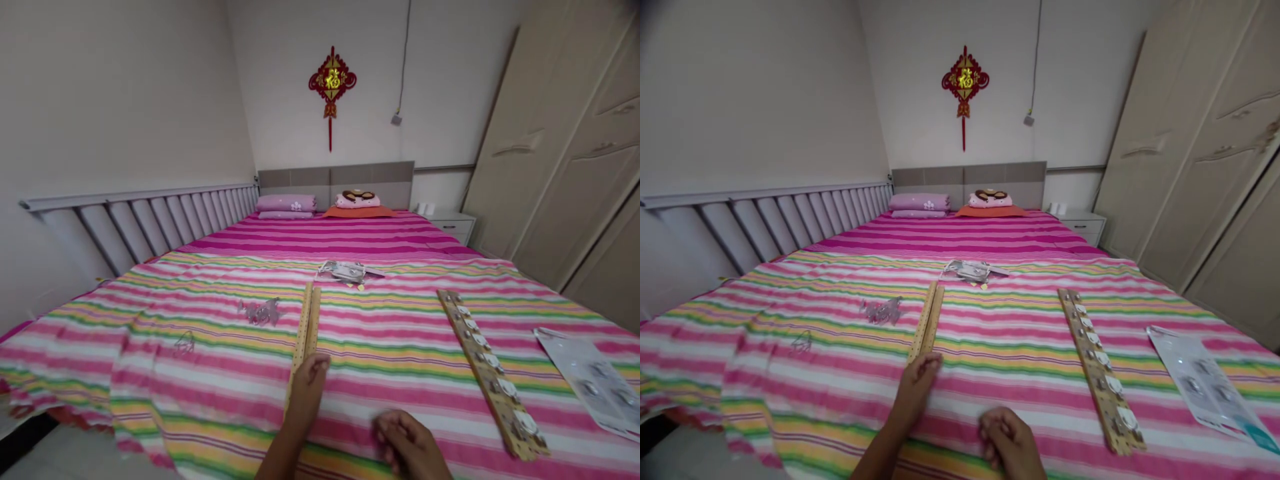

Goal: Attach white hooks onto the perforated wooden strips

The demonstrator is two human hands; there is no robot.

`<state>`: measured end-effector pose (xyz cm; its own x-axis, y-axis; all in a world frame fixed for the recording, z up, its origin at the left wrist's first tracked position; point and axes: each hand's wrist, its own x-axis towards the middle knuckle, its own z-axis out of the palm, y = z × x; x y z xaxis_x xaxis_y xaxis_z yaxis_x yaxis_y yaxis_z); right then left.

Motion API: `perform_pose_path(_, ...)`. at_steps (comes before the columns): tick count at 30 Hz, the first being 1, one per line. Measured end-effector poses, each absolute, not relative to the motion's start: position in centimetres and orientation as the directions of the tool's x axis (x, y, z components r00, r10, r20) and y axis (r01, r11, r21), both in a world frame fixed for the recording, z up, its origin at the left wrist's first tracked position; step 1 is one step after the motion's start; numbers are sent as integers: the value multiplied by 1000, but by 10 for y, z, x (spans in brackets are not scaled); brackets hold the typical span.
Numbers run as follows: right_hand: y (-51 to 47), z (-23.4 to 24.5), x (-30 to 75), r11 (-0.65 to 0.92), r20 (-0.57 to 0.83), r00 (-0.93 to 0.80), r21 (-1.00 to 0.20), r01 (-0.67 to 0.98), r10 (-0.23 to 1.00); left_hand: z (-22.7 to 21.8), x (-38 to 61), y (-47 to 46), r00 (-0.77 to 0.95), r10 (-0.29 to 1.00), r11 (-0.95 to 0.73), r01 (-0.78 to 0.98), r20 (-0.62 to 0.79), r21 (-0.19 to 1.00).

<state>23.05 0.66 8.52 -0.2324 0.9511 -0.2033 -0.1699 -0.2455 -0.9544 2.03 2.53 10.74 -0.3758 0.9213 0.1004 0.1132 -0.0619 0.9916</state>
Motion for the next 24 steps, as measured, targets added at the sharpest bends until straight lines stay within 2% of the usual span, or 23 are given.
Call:
perform_pose_path(3,17,94,185,-263,-216,-383,-962,-73,898,100,-13,12,-532,819,-56,301,216,952)
perform_pose_path(8,49,95,119,-90,-68,-230,-992,-89,971,72,-47,8,-534,808,-14,404,248,915)
perform_pose_path(15,83,89,74,12,-23,-133,-966,258,991,62,-53,20,-470,866,42,408,171,912)
perform_pose_path(19,89,88,70,-33,-61,-107,-970,240,992,64,-54,22,-461,875,64,410,147,910)
perform_pose_path(24,93,86,70,-58,-84,-191,-989,137,978,64,-52,21,-467,868,56,435,171,899)
